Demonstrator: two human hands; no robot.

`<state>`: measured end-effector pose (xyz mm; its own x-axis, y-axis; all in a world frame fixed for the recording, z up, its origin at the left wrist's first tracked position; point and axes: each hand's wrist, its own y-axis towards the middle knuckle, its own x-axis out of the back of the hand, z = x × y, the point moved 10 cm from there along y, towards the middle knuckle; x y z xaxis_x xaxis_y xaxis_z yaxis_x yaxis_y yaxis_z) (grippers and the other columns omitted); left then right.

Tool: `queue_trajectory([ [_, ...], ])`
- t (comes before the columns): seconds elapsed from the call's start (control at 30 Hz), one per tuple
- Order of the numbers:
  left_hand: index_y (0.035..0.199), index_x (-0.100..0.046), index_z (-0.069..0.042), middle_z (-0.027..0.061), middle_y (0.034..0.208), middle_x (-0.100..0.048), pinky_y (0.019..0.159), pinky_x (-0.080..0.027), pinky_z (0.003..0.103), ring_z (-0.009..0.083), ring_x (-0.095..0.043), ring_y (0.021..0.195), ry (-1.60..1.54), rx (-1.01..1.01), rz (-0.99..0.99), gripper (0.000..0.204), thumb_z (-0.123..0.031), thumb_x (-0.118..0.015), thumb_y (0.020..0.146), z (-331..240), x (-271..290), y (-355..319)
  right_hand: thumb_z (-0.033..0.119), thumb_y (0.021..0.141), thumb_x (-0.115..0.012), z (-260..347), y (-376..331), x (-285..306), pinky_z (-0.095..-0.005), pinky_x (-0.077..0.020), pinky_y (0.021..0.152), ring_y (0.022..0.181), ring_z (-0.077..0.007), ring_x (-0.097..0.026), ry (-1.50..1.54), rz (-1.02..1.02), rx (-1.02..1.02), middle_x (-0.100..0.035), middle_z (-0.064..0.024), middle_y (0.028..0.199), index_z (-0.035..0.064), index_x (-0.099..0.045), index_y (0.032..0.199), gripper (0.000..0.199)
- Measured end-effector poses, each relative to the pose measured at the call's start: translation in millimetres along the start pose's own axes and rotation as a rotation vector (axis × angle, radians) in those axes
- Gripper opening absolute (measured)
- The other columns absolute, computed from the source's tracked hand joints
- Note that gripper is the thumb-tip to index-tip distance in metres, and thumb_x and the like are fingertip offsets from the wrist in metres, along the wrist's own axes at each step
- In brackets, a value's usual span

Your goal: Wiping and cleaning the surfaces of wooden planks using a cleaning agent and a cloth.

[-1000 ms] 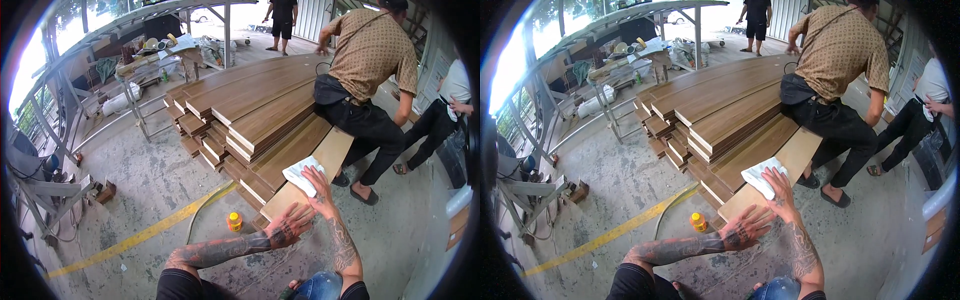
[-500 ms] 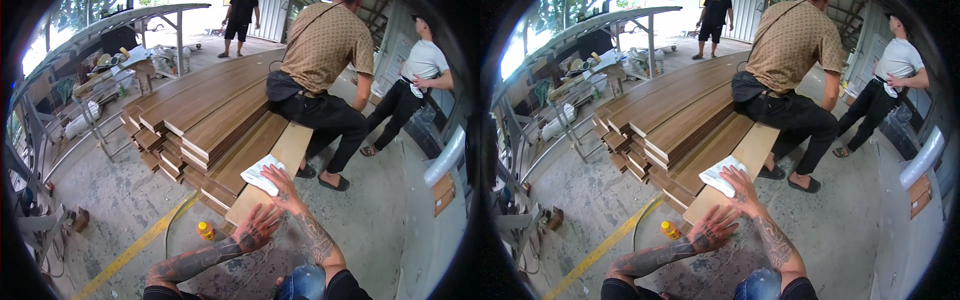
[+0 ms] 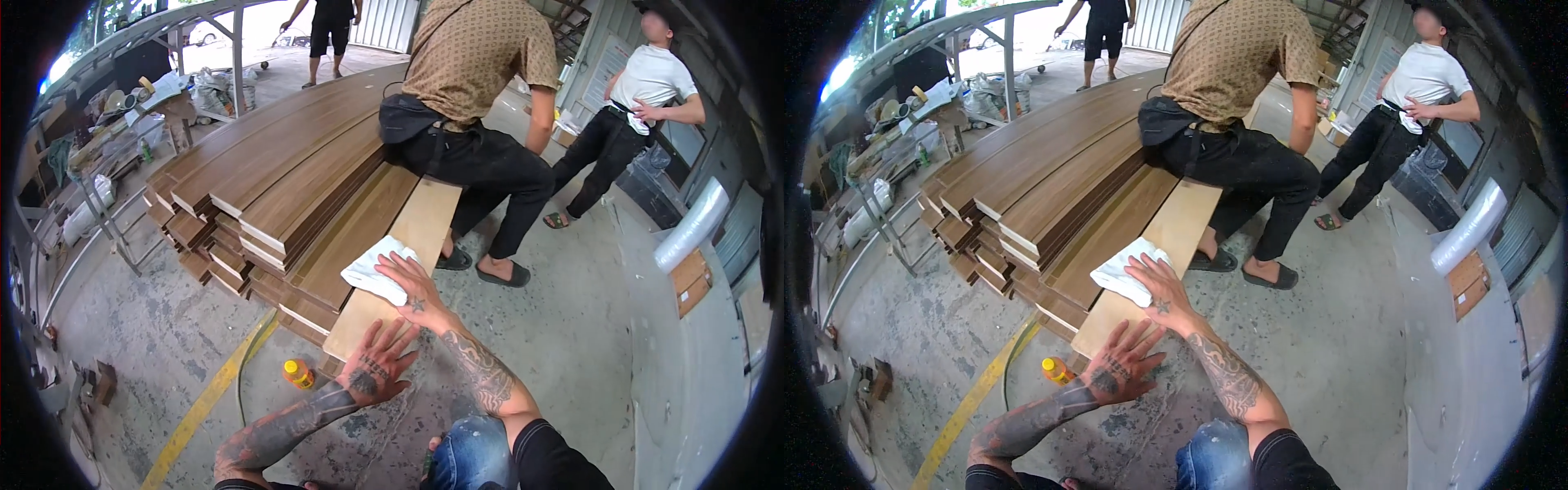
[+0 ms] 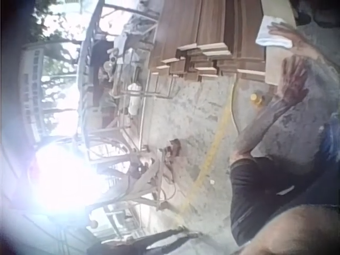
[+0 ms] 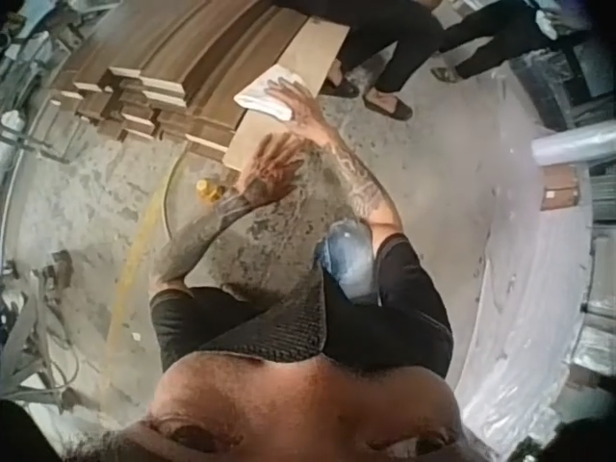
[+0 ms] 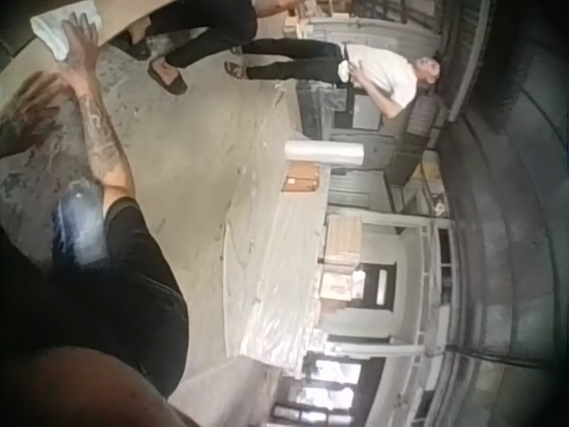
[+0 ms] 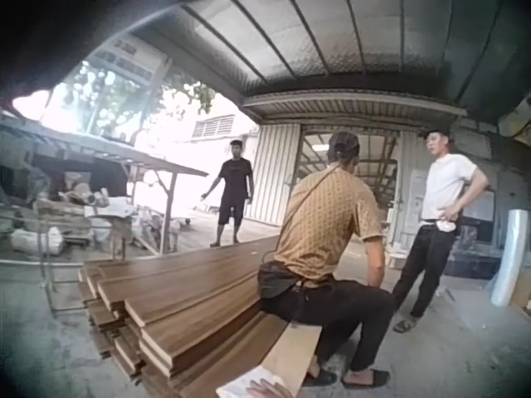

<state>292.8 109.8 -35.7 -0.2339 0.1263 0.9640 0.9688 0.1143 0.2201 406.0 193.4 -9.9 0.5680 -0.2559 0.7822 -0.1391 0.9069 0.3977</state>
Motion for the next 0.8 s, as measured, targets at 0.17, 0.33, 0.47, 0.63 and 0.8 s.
queue_trajectory([
  [0.17, 0.134, -0.059, -0.019, 0.0122, 0.158, -0.036, 0.118, -0.017, 0.064, 0.0368, -0.029, 0.148, -0.327, -0.029, -0.069, 0.055, -0.046, -0.070, 0.088, 5.8, 16.2, 3.8, 0.041, 0.072, -0.058, -16.0, -0.9, -6.6, -0.0514, -0.0174, 0.123, 0.149, -0.0338, -0.029, -0.087, -0.013, -0.025, -0.044, -0.0120, 0.155, 0.0101, -0.049, 0.144, 0.079],
  [0.33, 0.134, -0.058, -0.016, 0.0108, 0.146, -0.050, 0.118, -0.025, 0.058, 0.0304, -0.044, 0.139, -0.573, 0.003, -0.132, 0.054, -0.042, -0.071, 0.089, 27.6, 16.1, 9.7, 0.043, 0.071, -0.059, -19.8, -1.4, -7.9, -0.0513, -0.0190, 0.122, 0.149, -0.0334, -0.030, -0.128, -0.001, -0.017, -0.043, -0.0111, 0.156, 0.0113, -0.048, 0.145, 0.081],
  [0.47, 0.130, -0.061, -0.014, 0.0095, 0.141, -0.054, 0.115, -0.032, 0.053, 0.0291, -0.050, 0.133, -0.479, -0.014, -0.159, 0.052, -0.038, -0.073, 0.086, 31.9, 20.5, 8.5, 0.033, 0.074, -0.061, -2.1, 0.1, -0.5, -0.0513, -0.0199, 0.122, 0.149, -0.0331, -0.031, -0.092, -0.021, 0.010, -0.044, -0.0104, 0.155, 0.0121, -0.049, 0.144, 0.074],
  [0.63, 0.122, -0.065, -0.013, 0.0088, 0.135, -0.056, 0.109, -0.036, 0.047, 0.0263, -0.052, 0.125, -0.259, -0.077, -0.215, 0.046, -0.033, -0.074, 0.082, 11.7, 27.7, 7.6, 0.004, 0.069, -0.067, -7.4, -3.9, -7.0, -0.0498, -0.0240, 0.122, 0.148, -0.0308, -0.032, -0.163, -0.043, -0.033, -0.045, -0.0093, 0.154, 0.0126, -0.051, 0.142, 0.075],
  [0.8, 0.122, -0.066, -0.013, 0.0088, 0.132, -0.056, 0.110, -0.034, 0.047, 0.0289, -0.050, 0.126, -0.252, -0.074, -0.227, 0.045, -0.032, -0.074, 0.082, 11.8, 29.7, 8.9, 0.007, 0.074, -0.068, -7.1, -2.1, -3.8, -0.0489, -0.0233, 0.121, 0.148, -0.0298, -0.032, -0.140, -0.028, -0.043, -0.045, -0.0084, 0.154, 0.0136, -0.050, 0.143, 0.072],
])
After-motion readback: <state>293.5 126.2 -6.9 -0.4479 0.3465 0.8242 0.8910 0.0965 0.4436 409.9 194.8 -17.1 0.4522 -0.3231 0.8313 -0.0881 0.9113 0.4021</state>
